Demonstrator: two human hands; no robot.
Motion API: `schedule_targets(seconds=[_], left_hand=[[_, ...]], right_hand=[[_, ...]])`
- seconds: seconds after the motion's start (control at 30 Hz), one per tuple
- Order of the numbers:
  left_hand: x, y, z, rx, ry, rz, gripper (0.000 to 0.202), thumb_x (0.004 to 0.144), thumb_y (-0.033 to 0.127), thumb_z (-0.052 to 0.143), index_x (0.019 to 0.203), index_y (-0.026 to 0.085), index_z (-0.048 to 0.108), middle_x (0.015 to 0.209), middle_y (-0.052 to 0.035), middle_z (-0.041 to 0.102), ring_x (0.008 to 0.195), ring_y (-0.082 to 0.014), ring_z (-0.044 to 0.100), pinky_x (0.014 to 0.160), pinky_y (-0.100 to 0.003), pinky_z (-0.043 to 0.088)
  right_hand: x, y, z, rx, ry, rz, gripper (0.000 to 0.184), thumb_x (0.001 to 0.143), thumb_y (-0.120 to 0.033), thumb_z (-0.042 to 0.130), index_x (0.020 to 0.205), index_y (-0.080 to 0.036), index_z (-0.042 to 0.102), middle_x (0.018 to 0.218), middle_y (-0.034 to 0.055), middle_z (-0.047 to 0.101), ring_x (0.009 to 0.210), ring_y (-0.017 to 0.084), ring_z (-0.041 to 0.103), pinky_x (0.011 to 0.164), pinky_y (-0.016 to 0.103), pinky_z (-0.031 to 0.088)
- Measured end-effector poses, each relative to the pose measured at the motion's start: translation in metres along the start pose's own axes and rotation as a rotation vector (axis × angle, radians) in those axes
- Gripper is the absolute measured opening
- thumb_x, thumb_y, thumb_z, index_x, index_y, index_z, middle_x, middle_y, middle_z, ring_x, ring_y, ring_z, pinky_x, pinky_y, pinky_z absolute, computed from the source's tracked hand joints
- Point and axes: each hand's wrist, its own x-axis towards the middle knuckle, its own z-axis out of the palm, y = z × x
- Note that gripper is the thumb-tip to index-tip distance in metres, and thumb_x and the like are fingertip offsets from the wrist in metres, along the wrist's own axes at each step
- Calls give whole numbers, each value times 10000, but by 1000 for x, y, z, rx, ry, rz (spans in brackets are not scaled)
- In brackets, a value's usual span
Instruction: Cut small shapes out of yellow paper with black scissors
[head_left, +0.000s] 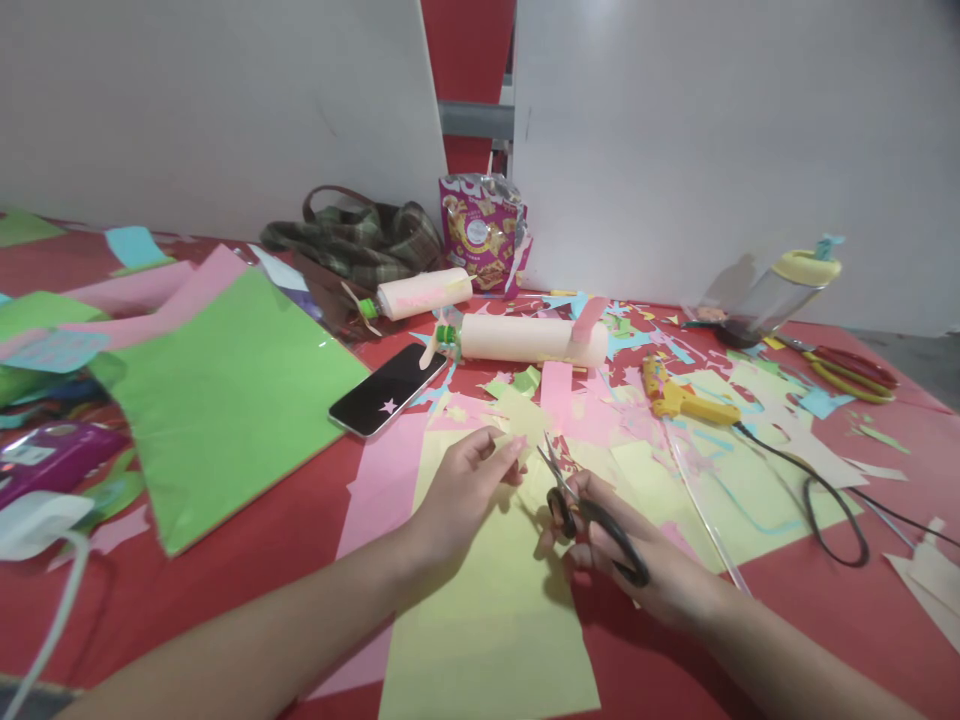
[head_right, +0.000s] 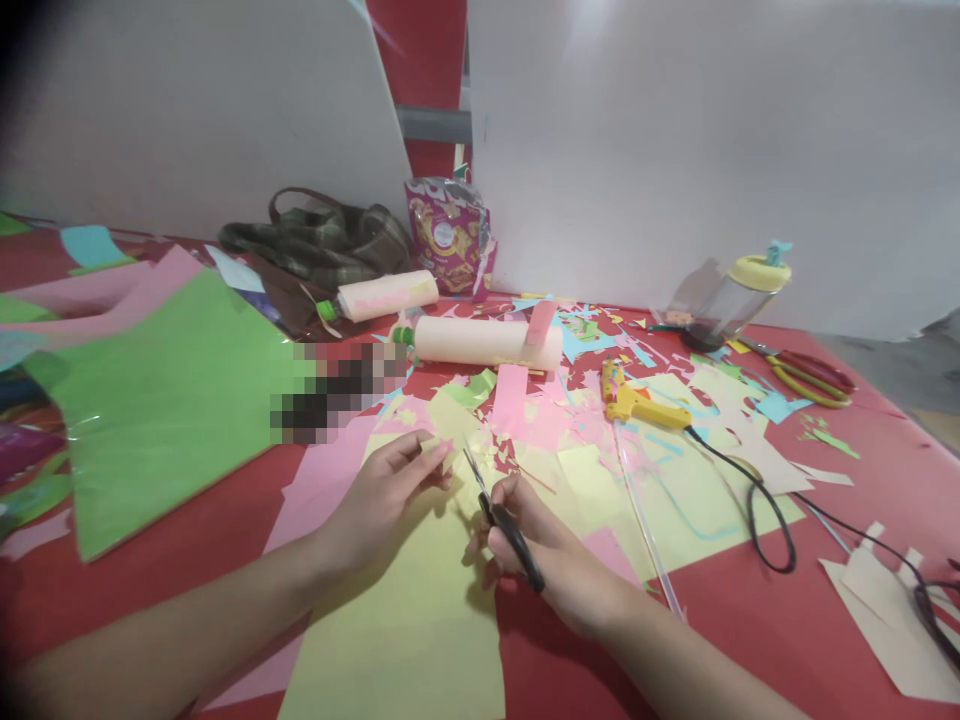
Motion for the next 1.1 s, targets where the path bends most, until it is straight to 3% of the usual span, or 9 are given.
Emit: schedule_targets(seconds=[0.43,1.1], left_hand=[[-5,2,5,5,-23,-45,233,736,369,465,642,157,439,572,30,437,514,-74,431,473,-188,333],[-5,-3,6,-24,-38,-98,249,734,365,472,616,151,426,614,14,454,564,-87,446,499,-201,338]], right_hand=[[1,3,-4,29,-60,-3,238,722,-375,554,823,-213,411,744,-20,379,584,76,363,558,222,320],[-1,-2,2,-218,-25,-2,226,765,-405,479,799,-201,387,662,-36,403,592,86,401,566,233,329]])
